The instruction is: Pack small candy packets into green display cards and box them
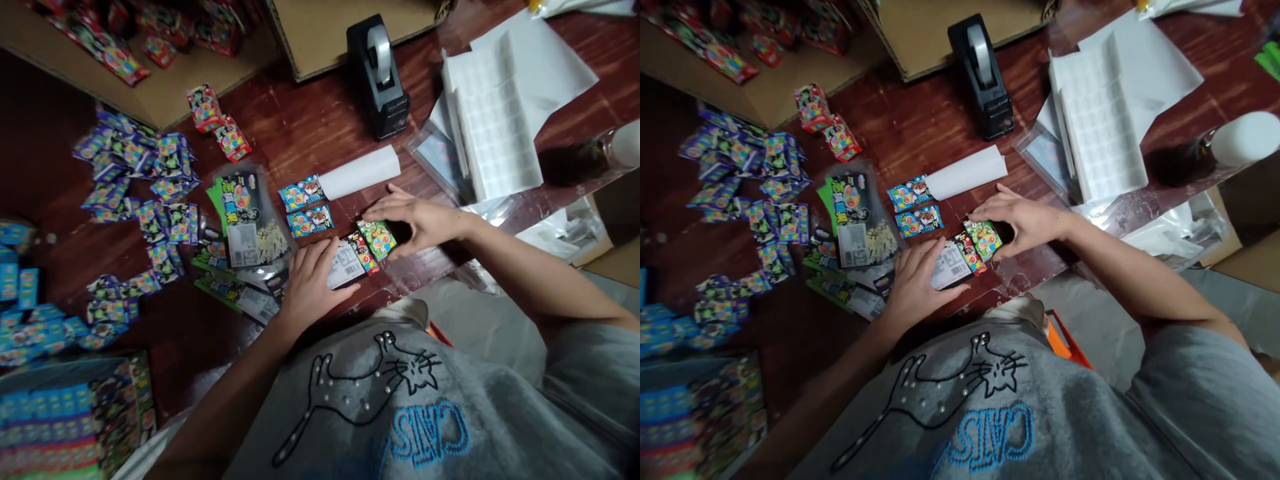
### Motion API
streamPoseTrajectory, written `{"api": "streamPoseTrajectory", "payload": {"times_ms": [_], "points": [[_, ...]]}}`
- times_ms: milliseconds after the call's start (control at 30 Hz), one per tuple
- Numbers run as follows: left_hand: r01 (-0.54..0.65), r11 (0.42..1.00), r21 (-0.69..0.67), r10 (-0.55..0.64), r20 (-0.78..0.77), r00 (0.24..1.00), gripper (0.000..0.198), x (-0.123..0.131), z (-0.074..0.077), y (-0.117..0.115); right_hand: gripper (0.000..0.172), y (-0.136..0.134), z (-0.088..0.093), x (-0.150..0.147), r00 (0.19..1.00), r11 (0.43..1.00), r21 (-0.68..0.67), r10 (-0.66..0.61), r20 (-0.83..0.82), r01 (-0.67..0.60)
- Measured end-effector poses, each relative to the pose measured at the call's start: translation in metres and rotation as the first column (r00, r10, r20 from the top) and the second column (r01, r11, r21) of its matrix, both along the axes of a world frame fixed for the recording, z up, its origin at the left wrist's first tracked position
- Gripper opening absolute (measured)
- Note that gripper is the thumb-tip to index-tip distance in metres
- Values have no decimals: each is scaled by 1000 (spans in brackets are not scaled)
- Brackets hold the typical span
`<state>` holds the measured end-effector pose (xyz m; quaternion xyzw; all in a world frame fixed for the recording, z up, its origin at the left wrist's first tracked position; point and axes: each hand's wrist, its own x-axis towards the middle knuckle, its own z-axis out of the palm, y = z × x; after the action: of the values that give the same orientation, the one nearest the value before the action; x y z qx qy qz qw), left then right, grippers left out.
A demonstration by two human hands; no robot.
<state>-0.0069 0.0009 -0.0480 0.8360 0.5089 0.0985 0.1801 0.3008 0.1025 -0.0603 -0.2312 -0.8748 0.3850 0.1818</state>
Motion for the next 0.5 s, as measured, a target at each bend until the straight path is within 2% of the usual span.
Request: {"api": "streamPoseTrajectory", "payload": {"times_ms": [133,267,333,367,433,467,500], "points": [[-60,998,27,59,42,997,98,5,1,-4,80,4,9,-3,998,999,-11,45,-43,-46],[-111,990,90,109,33,994,92,9,-2,-3,79,-4,3,-11,999,998,60,3,-45,0],[-144,983,117,139,52,989,85,9,1,-2,80,-13,5,-16,993,986,122,-118,0,117],[-163,979,124,154,80,985,82,8,3,-1,83,-17,7,-18,975,964,157,-221,23,214],[-213,973,84,203,116,972,84,1,0,5,91,-23,13,-20,892,873,226,-451,42,431],[-215,976,29,210,137,968,89,-4,-5,12,93,-24,16,-20,850,830,251,-525,48,499],[-241,971,-7,238,167,957,92,-8,-11,23,94,-25,19,-18,852,832,275,-518,72,483]]}}
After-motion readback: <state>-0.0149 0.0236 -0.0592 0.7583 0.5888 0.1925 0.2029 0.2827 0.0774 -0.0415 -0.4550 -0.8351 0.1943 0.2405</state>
